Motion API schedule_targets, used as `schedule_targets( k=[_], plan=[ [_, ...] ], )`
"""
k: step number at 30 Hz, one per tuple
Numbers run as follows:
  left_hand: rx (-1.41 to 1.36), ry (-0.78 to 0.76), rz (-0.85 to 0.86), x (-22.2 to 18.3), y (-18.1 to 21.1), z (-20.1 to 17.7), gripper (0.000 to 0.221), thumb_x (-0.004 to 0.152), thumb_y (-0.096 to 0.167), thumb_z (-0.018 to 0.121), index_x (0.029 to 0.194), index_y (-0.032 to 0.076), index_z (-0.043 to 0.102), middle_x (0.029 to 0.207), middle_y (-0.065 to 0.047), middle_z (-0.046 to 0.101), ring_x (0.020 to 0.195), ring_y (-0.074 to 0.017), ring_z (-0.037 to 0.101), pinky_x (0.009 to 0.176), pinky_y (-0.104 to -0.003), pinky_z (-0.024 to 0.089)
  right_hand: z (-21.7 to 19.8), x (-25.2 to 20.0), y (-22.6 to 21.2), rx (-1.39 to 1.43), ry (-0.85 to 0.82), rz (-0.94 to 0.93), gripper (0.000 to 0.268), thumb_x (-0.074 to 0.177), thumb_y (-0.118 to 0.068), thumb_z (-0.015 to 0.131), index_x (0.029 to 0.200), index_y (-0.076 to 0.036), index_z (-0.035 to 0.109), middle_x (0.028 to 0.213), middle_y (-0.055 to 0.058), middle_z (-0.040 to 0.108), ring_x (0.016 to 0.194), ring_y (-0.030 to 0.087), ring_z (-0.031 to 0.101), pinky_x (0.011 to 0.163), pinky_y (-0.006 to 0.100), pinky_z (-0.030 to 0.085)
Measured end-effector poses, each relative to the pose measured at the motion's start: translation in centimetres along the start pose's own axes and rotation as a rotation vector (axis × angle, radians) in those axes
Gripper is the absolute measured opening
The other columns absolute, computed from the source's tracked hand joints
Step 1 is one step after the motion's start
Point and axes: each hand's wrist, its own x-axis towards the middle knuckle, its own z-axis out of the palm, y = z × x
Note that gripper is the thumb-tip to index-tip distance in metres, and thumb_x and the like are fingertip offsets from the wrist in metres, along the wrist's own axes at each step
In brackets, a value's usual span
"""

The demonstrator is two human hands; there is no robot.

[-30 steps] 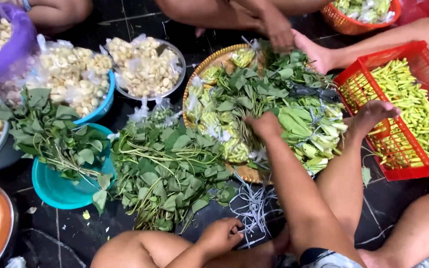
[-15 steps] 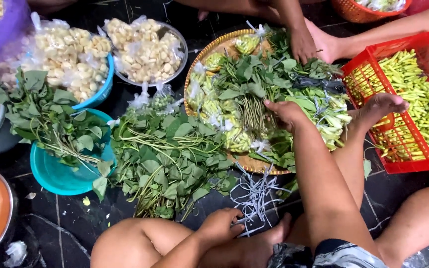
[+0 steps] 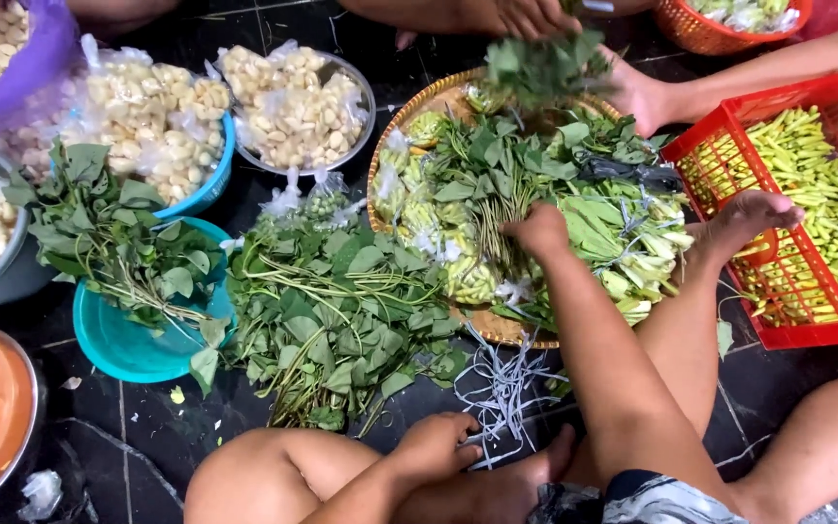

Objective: Tying bunches of leafy green vegetables with string while sitting on the floor.

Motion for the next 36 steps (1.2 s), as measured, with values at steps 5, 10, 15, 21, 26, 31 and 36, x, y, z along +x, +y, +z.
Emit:
schedule_targets(
  k=[5,10,15,21,26,31,36],
  plan=[
    [0.014,-0.024,-0.038,-0.2,0.5,-0.5,0.038,0.090,0.028,0.069,0.125,0.013,0.064,0.106,-0.008,0.069,0.092,-0.0304,0.066,0.081,-0.042,0.053,-1.1,-0.2,0.0,0.080,0.001,0.038,0.074,0.083,-0.008,0.076,0.147,0.012,0.043,0.132,0.031,0.062,0.106,0.033,0.072,0.093,0.036,0.059],
    [0.018,-0.003,-0.074,0.0,0.3,-0.3,0.038,0.088,0.029,0.070,0.124,0.015,0.067,0.106,-0.008,0.072,0.089,-0.0304,0.068,0.079,-0.041,0.054,-4.5,-0.3,1.7,0.893,-0.238,0.092,0.013,0.098,0.003,0.054,0.110,0.003,0.048,0.096,0.018,0.071,0.069,0.022,0.071,0.045,0.025,0.055],
    [0.031,0.045,-0.065,1.4,-1.9,1.1,0.034,0.088,0.033,0.068,0.119,0.018,0.068,0.093,-0.004,0.071,0.078,-0.0278,0.066,0.070,-0.040,0.052,-6.8,-4.3,3.2,0.927,-0.155,-0.050,0.002,0.096,-0.005,0.054,0.096,-0.004,0.056,0.079,0.008,0.064,0.055,0.013,0.054,0.044,0.022,0.039],
    [-0.106,0.201,-0.080,3.3,-2.8,2.0,0.035,0.088,0.031,0.071,0.117,0.011,0.072,0.091,-0.009,0.075,0.084,-0.0293,0.067,0.075,-0.043,0.055,-7.8,-8.6,6.3,1.034,-0.125,-0.091,0.011,0.104,-0.017,0.058,0.095,-0.009,0.059,0.076,0.004,0.059,0.053,0.011,0.052,0.041,0.021,0.039],
    [-0.149,0.470,0.012,6.5,4.1,-2.6,0.047,0.091,0.039,0.072,0.129,0.011,0.068,0.110,-0.018,0.074,0.106,-0.0396,0.070,0.089,-0.051,0.056,-8.7,-12.5,5.3,1.224,-0.258,-0.125,0.012,0.107,-0.016,0.053,0.096,-0.009,0.053,0.076,0.002,0.052,0.055,0.010,0.049,0.044,0.020,0.039],
    [-0.881,0.466,0.005,10.1,12.7,-8.3,0.083,0.102,0.045,0.056,0.160,-0.005,0.024,0.156,-0.029,0.044,0.146,-0.0450,0.039,0.122,-0.058,0.032,-7.2,-14.9,5.6,1.479,-0.528,-0.068,0.013,0.101,-0.021,0.061,0.098,-0.012,0.052,0.081,-0.002,0.049,0.061,0.010,0.048,0.051,0.021,0.040],
    [-1.107,0.462,-0.058,18.7,8.8,-5.3,0.042,0.097,0.025,0.070,0.131,0.004,0.059,0.091,-0.006,0.060,0.069,-0.0153,0.062,0.065,-0.032,0.065,-8.3,-15.3,7.7,1.528,-0.588,-0.103,0.018,0.104,-0.026,0.058,0.095,-0.013,0.048,0.079,-0.005,0.039,0.059,0.008,0.040,0.048,0.019,0.033]
  ],
)
